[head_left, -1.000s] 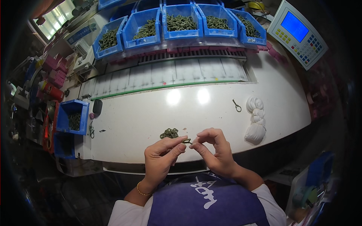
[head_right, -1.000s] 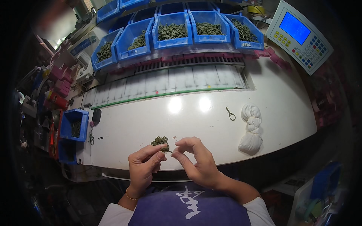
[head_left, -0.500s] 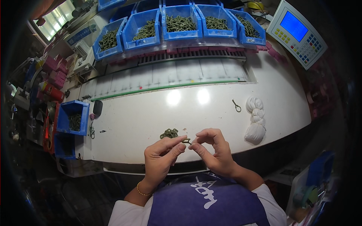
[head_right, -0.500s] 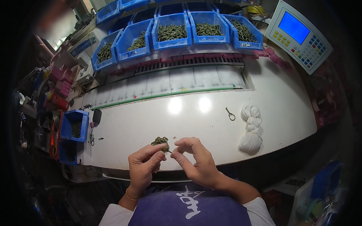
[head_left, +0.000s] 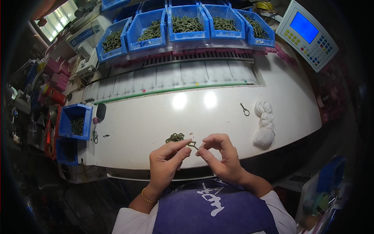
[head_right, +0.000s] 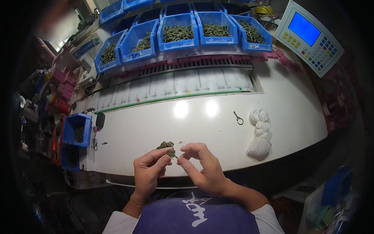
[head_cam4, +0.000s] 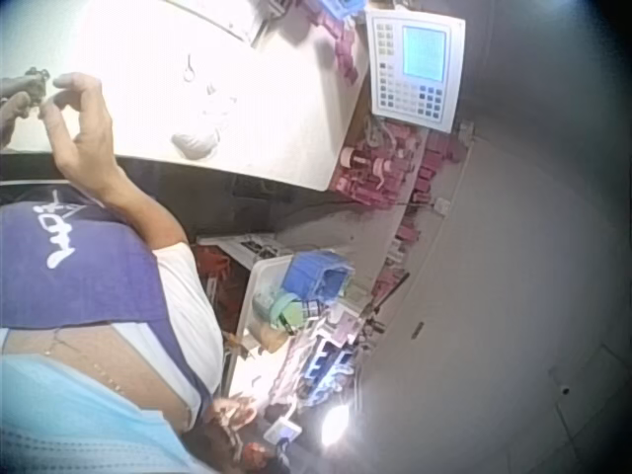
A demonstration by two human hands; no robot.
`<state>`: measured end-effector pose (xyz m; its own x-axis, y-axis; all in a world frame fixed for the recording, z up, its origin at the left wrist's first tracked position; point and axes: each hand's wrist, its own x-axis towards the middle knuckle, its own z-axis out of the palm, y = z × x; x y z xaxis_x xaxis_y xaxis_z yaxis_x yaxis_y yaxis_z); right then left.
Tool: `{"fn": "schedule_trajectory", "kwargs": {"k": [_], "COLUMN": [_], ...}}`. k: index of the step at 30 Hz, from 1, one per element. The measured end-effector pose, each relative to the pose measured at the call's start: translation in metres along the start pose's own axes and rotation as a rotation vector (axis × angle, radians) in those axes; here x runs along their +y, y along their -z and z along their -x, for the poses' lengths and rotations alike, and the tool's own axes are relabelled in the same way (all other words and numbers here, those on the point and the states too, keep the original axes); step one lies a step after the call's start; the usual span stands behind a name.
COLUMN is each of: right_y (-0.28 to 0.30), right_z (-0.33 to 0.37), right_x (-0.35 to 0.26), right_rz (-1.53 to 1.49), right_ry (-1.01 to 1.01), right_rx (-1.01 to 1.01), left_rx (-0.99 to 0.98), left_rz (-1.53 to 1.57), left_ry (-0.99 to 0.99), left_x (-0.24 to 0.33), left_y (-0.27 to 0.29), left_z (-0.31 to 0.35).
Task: Assembling small green plastic components at a production workbench.
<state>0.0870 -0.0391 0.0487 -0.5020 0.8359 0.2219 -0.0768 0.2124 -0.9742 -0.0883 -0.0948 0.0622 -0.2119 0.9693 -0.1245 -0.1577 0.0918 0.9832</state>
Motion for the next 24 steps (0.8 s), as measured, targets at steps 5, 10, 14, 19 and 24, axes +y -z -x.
{"fn": "schedule_trajectory", "kwargs": {"k": [5,10,14,19,24], "right_y": [-0.006,-0.009,-0.009,-0.006,-0.003], "right_z": [0.001,0.006,0.011,0.014,0.014], "right_x": [-0.002,-0.003,-0.006,-0.008,-0.010], "right_rz": [0.000,-0.004,-0.015,-0.008,0.000], "right_ry": [-0.022,-0.032,-0.021,-0.014,-0.009], "right_rx": [-0.006,-0.005,-0.006,-0.012,-0.018], "left_rx": [0.032,0.030,0.017,0.021,0.013], "left_rz": [0.001,0.013,0.026,0.045,0.043], "left_ry": [0.048,0.043,0.021,0.016,0.019], "left_x": [-0.003,-0.002,-0.002,-0.001,0.000], "left_y": [0.007,0.008,0.007,0.003,0.000], "left_z": [0.005,0.010,0.013,0.016,0.016]}}
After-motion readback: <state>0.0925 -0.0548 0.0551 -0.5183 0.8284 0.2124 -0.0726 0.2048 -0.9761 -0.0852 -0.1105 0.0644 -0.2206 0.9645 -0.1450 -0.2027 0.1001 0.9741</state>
